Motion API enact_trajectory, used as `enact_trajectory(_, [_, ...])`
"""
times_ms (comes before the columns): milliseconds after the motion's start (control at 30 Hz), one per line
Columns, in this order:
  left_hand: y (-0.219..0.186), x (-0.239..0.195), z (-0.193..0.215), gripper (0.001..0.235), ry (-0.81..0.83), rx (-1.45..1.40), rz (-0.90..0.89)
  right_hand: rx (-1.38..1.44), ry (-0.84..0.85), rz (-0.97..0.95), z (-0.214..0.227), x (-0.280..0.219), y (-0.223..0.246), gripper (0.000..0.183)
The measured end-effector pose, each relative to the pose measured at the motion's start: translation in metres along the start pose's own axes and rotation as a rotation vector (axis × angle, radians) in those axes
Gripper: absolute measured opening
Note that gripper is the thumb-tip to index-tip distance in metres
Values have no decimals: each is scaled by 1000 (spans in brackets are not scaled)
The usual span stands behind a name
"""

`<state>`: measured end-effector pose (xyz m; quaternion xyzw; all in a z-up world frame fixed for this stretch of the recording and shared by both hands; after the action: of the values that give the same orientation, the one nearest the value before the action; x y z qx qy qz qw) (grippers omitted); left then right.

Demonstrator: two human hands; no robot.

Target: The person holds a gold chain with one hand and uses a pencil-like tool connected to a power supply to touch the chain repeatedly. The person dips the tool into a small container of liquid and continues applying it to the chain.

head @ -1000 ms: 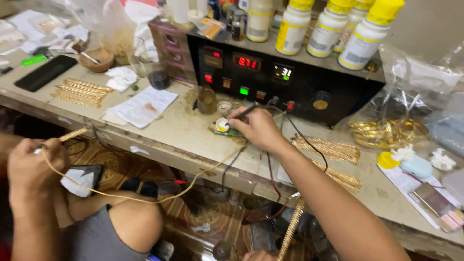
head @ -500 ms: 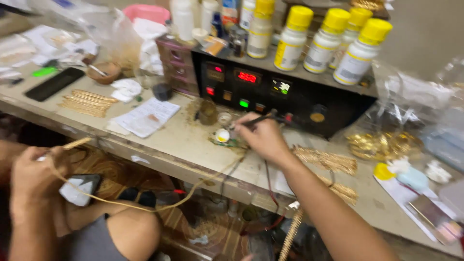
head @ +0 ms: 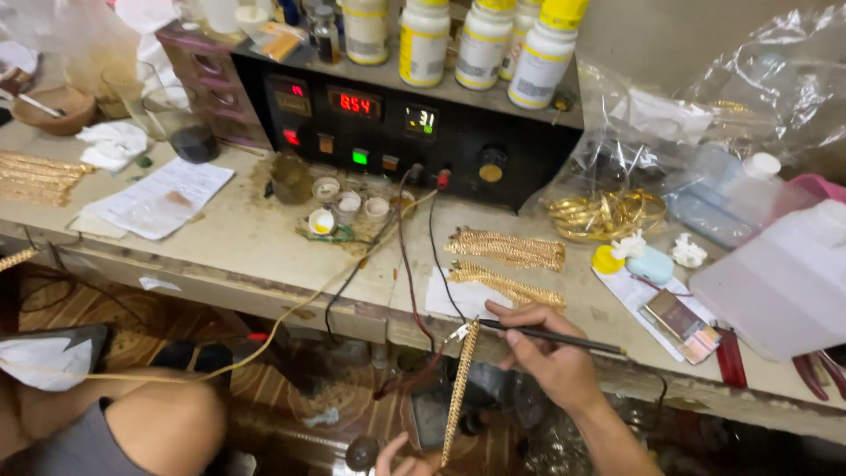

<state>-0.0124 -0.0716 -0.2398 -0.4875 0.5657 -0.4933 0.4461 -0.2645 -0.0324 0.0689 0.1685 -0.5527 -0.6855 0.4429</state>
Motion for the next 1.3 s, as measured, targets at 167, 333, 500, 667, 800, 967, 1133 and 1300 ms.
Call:
enact_trajectory(167, [-147,-15,-42,23,471,683,-697,178,151,14,-13,-9,-2,18])
enact_trajectory(333, [-161,-20,-47,24,488,695,-736,76,125,-31,-18,-6,-3,5])
enact_trajectory(500, [-176,-21,-50,27,558,695,-645,-56,103,3,-17,-6,-1,5])
enact_trajectory(667, [-229,-29,-37,29,259,447,-797,-111,79,-9,-16,-6,-3,6])
enact_trajectory(800, [-220,-26,-36,29,298,478,-749,-74,87,-14,-16,-7,-4,10])
enact_trajectory(967, [-213,-25,-40,30,349,538,-713,54,83,-37,-18,-8,-4,13])
enact_trajectory(1133, [-215,-26,-39,29,342,508,-719,-19,86,6,-17,-7,-5,11])
enact_trajectory(1300, [-220,-26,-39,31,334,510,-731,-84,70,6,-15,-6,-1,10])
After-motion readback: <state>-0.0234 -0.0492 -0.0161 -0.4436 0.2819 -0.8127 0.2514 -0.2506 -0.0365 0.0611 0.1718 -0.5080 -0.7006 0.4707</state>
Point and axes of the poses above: each hand's wrist, its own x-axis towards the middle knuckle, its own z-axis out of the back of the hand, y = z × x, the point moved 8 cm from there along x, towards the middle knuckle, and after that the axes turned 7 degrees about -x, right-handed, at the moved point
